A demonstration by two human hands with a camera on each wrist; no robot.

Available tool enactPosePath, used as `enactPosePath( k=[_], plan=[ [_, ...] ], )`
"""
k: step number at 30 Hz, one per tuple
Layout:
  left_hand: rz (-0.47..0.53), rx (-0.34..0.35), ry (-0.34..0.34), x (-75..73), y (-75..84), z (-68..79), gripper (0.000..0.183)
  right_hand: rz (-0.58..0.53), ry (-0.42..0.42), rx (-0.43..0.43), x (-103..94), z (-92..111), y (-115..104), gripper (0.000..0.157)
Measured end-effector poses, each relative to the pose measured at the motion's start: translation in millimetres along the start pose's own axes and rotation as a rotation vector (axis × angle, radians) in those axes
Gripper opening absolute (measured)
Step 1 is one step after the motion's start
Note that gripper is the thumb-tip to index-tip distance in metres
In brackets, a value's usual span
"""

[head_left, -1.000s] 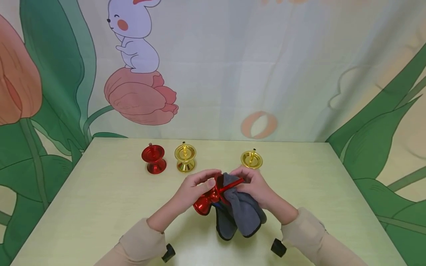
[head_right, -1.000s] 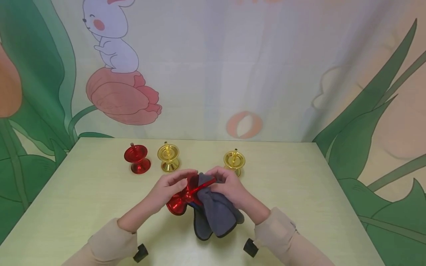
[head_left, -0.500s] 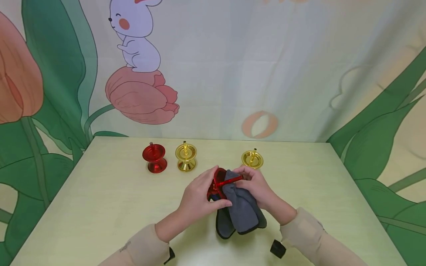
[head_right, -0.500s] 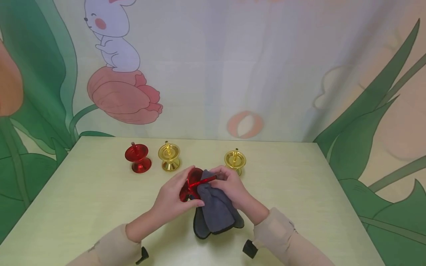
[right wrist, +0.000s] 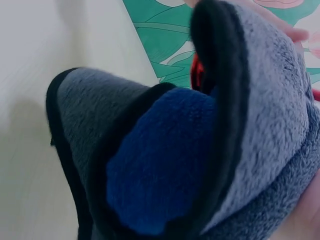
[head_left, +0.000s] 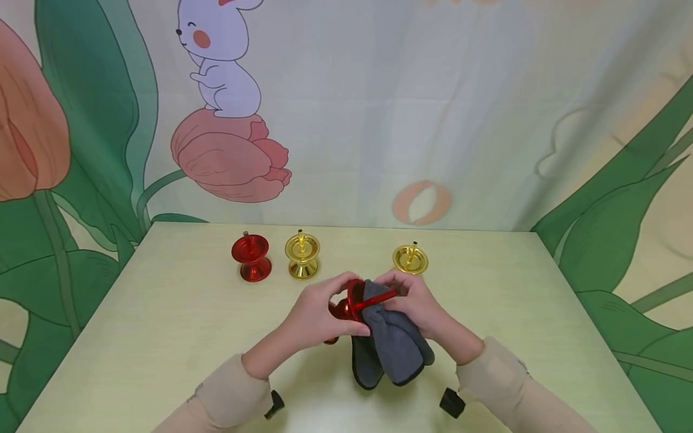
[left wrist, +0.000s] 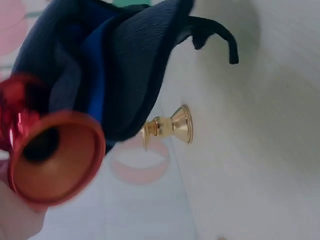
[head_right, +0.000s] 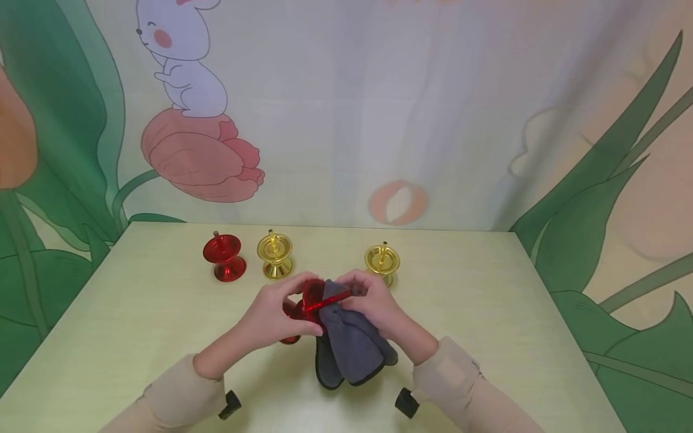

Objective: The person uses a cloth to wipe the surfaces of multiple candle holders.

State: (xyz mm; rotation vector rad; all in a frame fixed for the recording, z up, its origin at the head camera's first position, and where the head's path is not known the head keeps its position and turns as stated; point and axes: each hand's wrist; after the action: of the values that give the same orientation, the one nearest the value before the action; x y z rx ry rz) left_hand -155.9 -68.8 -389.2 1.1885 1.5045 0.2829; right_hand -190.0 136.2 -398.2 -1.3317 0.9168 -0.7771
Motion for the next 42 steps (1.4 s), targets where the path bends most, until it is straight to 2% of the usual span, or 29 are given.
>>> enactPosePath(
  k=[2,4,5,7,9,12,14,15,18,22,25,29,32,36,39,42],
  plan=[
    [0.122,-0.088,-0.073,-4.5,-1.5,-0.6,0.062,0.009,-0.023,-0.014,-0.8,0,-1,0.028],
    [0.192,-0.145,-0.09,-6.6,-3.4,-0.9,0.064,0.005,-0.033,-0.015,-1.5,0,-1,0.028],
    [0.199,-0.153,-0.071,-6.4,-4.1,-0.9,0.066,0.0,-0.032,-0.011,-1.8,0,-1,0.027],
    [0.214,-0.143,0.012,-4.1,-5.2,-0.5,0.067,-0.022,-0.005,0.009,-2.3,-1,-1,0.025],
    [0.166,-0.073,0.125,0.5,-5.8,0.4,0.063,-0.057,0.042,0.035,-2.5,-2,-2,0.023],
    [-0.014,0.09,0.27,8.1,-5.8,2.3,0.055,-0.107,0.115,0.068,-2.2,-3,-3,0.022],
    [-0.175,0.178,0.319,13.1,-6.0,3.6,0.055,-0.137,0.146,0.083,-1.3,-3,-3,0.02],
    [-0.237,0.205,0.322,15.2,-6.2,4.1,0.058,-0.146,0.157,0.089,-0.7,-3,-4,0.02],
    [-0.307,0.204,0.286,19.8,-5.9,4.2,0.069,-0.153,0.178,0.098,1.7,-3,-5,0.018],
    [-0.273,0.15,0.267,21.0,-3.7,2.3,0.086,-0.133,0.183,0.091,4.5,-1,-5,0.017],
    [-0.234,0.131,0.286,20.0,-2.6,1.5,0.086,-0.115,0.175,0.087,5.3,0,-6,0.018],
    [-0.223,0.145,0.313,16.8,-2.6,1.2,0.083,-0.062,0.151,0.066,5.4,1,-5,0.025],
    [-0.205,0.158,0.303,13.5,-3.5,0.7,0.081,-0.002,0.121,0.029,4.7,1,-4,0.028],
    [-0.07,0.114,0.209,9.8,-4.9,1.4,0.075,0.081,0.08,-0.026,2.6,1,0,0.028],
    [0.067,0.045,0.115,7.7,-5.5,2.5,0.072,0.164,0.053,-0.078,1.0,1,1,0.029],
    [0.157,-0.023,0.038,6.9,-6.1,3.7,0.07,0.249,0.032,-0.134,0.4,2,1,0.029]
  ],
)
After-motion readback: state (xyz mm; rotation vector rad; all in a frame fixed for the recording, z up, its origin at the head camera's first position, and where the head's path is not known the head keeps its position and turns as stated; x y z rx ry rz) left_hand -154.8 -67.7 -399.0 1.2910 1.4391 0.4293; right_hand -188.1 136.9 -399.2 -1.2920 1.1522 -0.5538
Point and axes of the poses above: each hand's wrist, its own z-axis away from the middle knuckle, its own x-axis out of the palm, y = z × x, and after that the axes turned 1 degree about x, right-handed
